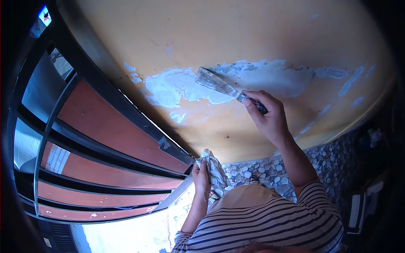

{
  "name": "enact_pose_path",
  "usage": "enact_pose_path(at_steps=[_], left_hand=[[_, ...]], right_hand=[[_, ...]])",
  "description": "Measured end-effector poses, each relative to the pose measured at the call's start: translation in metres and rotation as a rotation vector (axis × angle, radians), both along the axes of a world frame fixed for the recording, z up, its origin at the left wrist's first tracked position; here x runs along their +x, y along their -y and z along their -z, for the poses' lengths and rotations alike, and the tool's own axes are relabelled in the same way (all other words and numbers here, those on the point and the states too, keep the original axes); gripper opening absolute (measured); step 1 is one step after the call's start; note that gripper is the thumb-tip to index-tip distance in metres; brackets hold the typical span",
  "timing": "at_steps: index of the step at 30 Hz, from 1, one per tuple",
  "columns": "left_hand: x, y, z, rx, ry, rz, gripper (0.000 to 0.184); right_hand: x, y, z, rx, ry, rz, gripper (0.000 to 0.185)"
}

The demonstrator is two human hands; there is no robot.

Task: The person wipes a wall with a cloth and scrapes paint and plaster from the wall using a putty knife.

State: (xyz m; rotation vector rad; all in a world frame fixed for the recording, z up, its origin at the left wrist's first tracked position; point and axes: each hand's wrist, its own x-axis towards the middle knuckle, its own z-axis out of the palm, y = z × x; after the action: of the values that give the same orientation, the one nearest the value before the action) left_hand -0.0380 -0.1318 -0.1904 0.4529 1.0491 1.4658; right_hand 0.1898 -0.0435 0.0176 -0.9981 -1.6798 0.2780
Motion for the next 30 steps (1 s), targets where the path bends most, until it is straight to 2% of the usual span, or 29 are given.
enact_pose_path(at_steps=[1, 4, 9, 12, 15, 17, 19, 21, 23, 25, 27, 28, 30], left_hand=[[0.002, -0.001, -0.001, 0.010, -0.006, -0.004, 0.017], [0.003, -0.003, 0.003, 0.020, 0.019, -0.019, 0.016], [-0.003, -0.005, 0.001, -0.036, 0.172, -0.065, 0.018], [-0.004, -0.008, 0.003, -0.098, 0.209, 0.103, 0.037], [0.001, -0.015, 0.015, -0.137, 0.308, 0.148, 0.037], [0.001, -0.015, 0.008, -0.150, 0.294, 0.158, 0.037], [-0.006, -0.021, 0.014, -0.090, 0.378, 0.207, 0.037], [-0.004, -0.024, 0.010, -0.067, 0.364, 0.206, 0.036], [0.004, -0.026, -0.003, -0.155, 0.257, 0.212, 0.033], [0.007, -0.026, -0.011, -0.144, 0.273, 0.220, 0.031], [0.005, -0.024, -0.016, -0.052, 0.240, 0.134, 0.019], [0.003, -0.023, -0.020, -0.041, 0.242, 0.107, 0.017], [-0.001, -0.023, -0.015, -0.051, 0.191, 0.079, 0.017]], right_hand=[[-0.007, 0.001, 0.004, 0.026, 0.001, -0.023, 0.022], [-0.013, 0.021, 0.013, -0.118, 0.033, -0.212, 0.025], [0.002, 0.046, 0.075, -0.274, 0.147, -0.253, 0.028], [0.010, 0.061, 0.111, -0.409, 0.246, -0.296, 0.034], [0.014, 0.067, 0.142, -0.281, 0.321, -0.322, 0.034], [0.025, 0.070, 0.156, -0.340, 0.326, -0.284, 0.033], [0.034, 0.072, 0.154, -0.436, 0.411, -0.020, 0.031], [0.038, 0.076, 0.149, -0.450, 0.317, -0.062, 0.032], [0.039, 0.080, 0.148, -0.226, 0.371, -0.220, 0.031], [0.042, 0.082, 0.152, -0.206, 0.397, -0.178, 0.030], [0.048, 0.085, 0.147, -0.383, 0.417, 0.069, 0.031], [0.052, 0.084, 0.148, -0.382, 0.414, 0.070, 0.031], [0.059, 0.082, 0.147, -0.379, 0.051, -0.041, 0.029]])
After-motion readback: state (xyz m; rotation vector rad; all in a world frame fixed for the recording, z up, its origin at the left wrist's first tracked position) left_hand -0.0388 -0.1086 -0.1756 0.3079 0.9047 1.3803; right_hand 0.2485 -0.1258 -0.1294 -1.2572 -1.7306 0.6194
